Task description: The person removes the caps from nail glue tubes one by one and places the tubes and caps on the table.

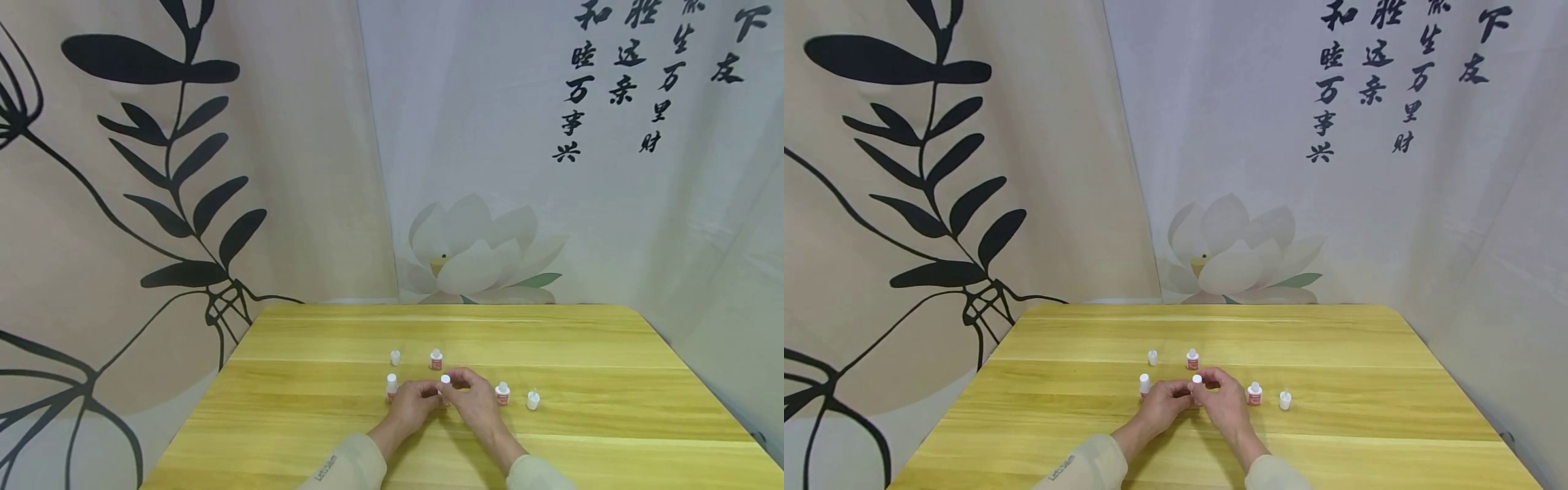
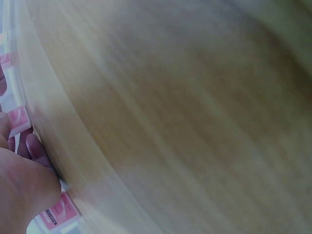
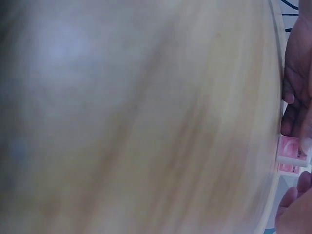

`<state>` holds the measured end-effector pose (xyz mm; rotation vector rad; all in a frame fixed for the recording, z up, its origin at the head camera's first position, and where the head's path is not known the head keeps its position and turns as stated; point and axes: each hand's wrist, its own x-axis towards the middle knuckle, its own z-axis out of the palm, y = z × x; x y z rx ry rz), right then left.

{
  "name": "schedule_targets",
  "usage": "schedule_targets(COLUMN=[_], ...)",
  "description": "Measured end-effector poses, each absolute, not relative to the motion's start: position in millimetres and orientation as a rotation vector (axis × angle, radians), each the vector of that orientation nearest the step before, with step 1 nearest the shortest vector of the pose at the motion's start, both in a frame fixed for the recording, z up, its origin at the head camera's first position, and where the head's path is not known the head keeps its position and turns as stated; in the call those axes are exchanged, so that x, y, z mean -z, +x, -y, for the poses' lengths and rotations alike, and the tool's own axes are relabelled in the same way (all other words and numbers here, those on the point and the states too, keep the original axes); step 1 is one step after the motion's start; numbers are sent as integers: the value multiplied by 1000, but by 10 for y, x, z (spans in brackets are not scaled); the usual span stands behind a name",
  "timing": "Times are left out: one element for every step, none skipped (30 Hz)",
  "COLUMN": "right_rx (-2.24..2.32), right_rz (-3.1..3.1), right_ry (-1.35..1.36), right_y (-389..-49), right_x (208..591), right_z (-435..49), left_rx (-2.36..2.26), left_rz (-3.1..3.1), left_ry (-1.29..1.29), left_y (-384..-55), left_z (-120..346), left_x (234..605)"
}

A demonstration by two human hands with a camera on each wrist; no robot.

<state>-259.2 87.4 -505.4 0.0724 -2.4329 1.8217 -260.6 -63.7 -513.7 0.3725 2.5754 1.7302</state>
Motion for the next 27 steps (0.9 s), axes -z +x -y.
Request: schedule_targets(right_rx=[-1827,-1838,-1847,-1856,-1866,-1870,-1871,-1867,-1860,-1851,-1843,-1836,-1830,-1826,-1828,-1829,-1833,-1832,-1830,-1827,-1822,-1816,-1810,-1803,-1799,-1791,-1790], right_rz=[2432,2429,2425,2421,2416,2412,2410,2409,2408,2411,2411,2411,2411,2411,2409,2406,2403,2402,2401,2402,2402,2402,2402,2403,2403,2402,2401], right_ry=[74,74,76,76,75,73,72,70,69,68,67,65,64,63,62,62,61,61,63,66,68,71,73,77,78,85,83], right_y=[-2590,-2587,-2584,-2583,-2582,-2584,-2585,-2588,-2591,-2595,-2598,-2601,-2603,-2604,-2605,-2606,-2607,-2607,-2608,-2608,-2610,-2609,-2610,-2610,-2610,-2610,-2610], right_x=[5054,5055,5056,5058,5059,5060,5061,5062,5062,5062,5062,5062,5062,5061,5062,5061,5062,5062,5063,5064,5067,5067,5070,5071,5074,5075,5076], right_z=[-875,-877,-879,-881,-883,-885,-887,-888,-890,-890,-892,-893,-893,-894,-894,-894,-895,-895,-895,-896,-896,-896,-896,-895,-896,-895,-894], left_rx=[-1728,-1729,-1727,-1726,-1725,-1724,-1724,-1725,-1723,-1726,-1727,-1729,-1732,-1735,-1740,-1744,-1744,-1745,-1747,-1745,-1747,-1749,-1751,-1755,-1760,-1762,-1764], left_rz=[-2575,-2572,-2571,-2569,-2568,-2568,-2567,-2568,-2573,-2574,-2577,-2578,-2576,-2572,-2565,-2561,-2556,-2551,-2548,-2547,-2547,-2548,-2548,-2549,-2547,-2547,-2551], left_ry=[370,372,372,374,374,372,372,372,371,371,369,368,369,368,365,366,364,363,365,362,364,365,363,364,364,364,367], left_y=[-2603,-2603,-2602,-2601,-2600,-2599,-2600,-2601,-2602,-2602,-2602,-2603,-2603,-2602,-2601,-2602,-2601,-2601,-2601,-2600,-2601,-2601,-2600,-2602,-2604,-2605,-2606], left_z=[637,637,637,638,638,638,638,638,638,637,636,636,636,636,635,635,634,635,635,635,634,633,632,632,630,627,625], left_x=[5135,5136,5136,5135,5133,5132,5133,5134,5135,5134,5133,5135,5137,5137,5135,5135,5133,5133,5133,5132,5131,5131,5130,5134,5135,5137,5138])
